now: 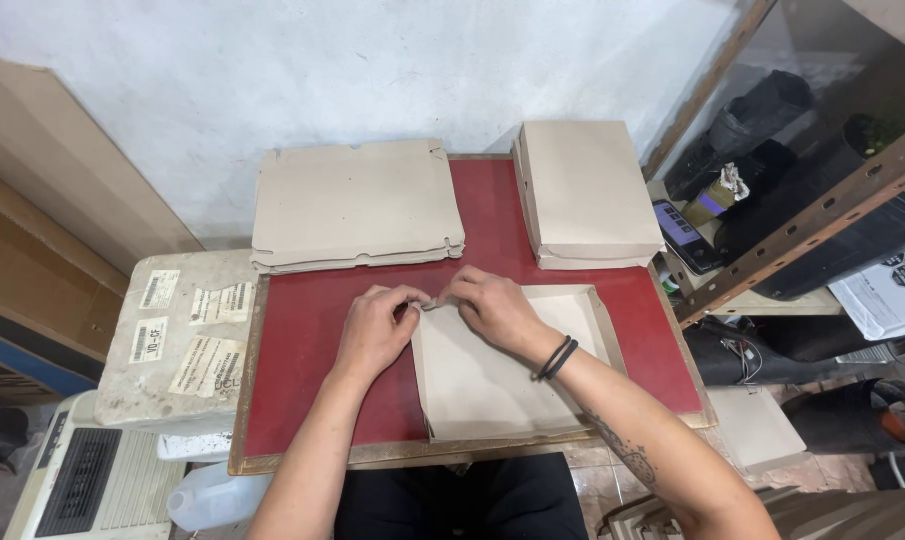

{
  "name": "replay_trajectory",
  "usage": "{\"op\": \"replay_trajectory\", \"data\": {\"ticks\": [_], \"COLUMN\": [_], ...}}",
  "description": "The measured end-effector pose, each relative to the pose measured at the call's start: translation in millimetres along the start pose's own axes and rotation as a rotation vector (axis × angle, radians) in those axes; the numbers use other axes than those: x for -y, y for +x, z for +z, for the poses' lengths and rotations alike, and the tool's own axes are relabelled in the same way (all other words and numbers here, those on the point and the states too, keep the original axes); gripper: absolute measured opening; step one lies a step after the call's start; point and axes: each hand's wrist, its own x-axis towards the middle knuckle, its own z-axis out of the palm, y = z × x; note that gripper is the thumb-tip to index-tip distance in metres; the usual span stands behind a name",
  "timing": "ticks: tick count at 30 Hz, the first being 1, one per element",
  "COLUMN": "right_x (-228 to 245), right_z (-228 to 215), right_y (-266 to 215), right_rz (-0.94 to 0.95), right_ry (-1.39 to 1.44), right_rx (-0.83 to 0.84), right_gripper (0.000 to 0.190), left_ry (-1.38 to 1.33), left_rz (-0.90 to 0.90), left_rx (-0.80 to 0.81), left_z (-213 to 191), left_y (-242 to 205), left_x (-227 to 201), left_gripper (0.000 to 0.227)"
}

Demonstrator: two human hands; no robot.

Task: The person assembles flat-packed cardboard boxes by folding and interlocking the tabs. They work on a red table, handling each box one at a time and stacking the completed units to the right.

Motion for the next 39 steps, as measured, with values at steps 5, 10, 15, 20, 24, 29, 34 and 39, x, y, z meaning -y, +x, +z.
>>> {"op": "replay_trajectory", "data": {"ticks": [5, 10, 15, 20, 24, 29, 34, 39], "right_x": [0.0, 4.5, 1.6, -6.1, -10.4, -1.3, 6.3, 16.0], "right_z": [2.5, 0.8, 1.3, 6.8, 4.6, -38.3, -42.1, -46.0], "right_y": [0.2, -3.0, -2.4, -2.1, -4.2, -18.0, -66.1, -125.4], "right_rz": [-0.009, -0.016, -0.041, -0.065, -0.071, -0.077, -0.091, -0.022], "right_ry": [-0.034, -0.013, -0.01, 0.037, 0.012, -0.052, -0.13, -0.127], "right_rx": [0.006, -0.012, -0.037, -0.096, -0.098, -0.06, 0.019, 0.173], "right_gripper": [0.023, 0.022, 0.019, 0.014, 0.021, 0.032, 0.027, 0.042], "left_ry": [0.014, 0.046, 0.108, 0.096, 0.124, 0.199, 0.169, 0.149], "left_rz": [-0.05, 0.018, 0.063, 0.067, 0.104, 0.074, -0.013, 0.001], "left_rx": [0.011, 0.077, 0.173, 0.289, 0.219, 0.011, -0.103, -0.122], "left_z": [-2.3, 5.5, -0.1, -10.6, 2.4, 15.3, 3.8, 4.4], "left_y": [-1.8, -0.6, -2.9, -8.0, -5.7, 1.3, -2.8, -2.2], "left_x": [-5.0, -0.3, -11.9, -28.8, -4.3, 28.6, 23.1, 25.0], "left_gripper": [0.028, 0.034, 0.049, 0.06, 0.063, 0.054, 0.046, 0.037]}}
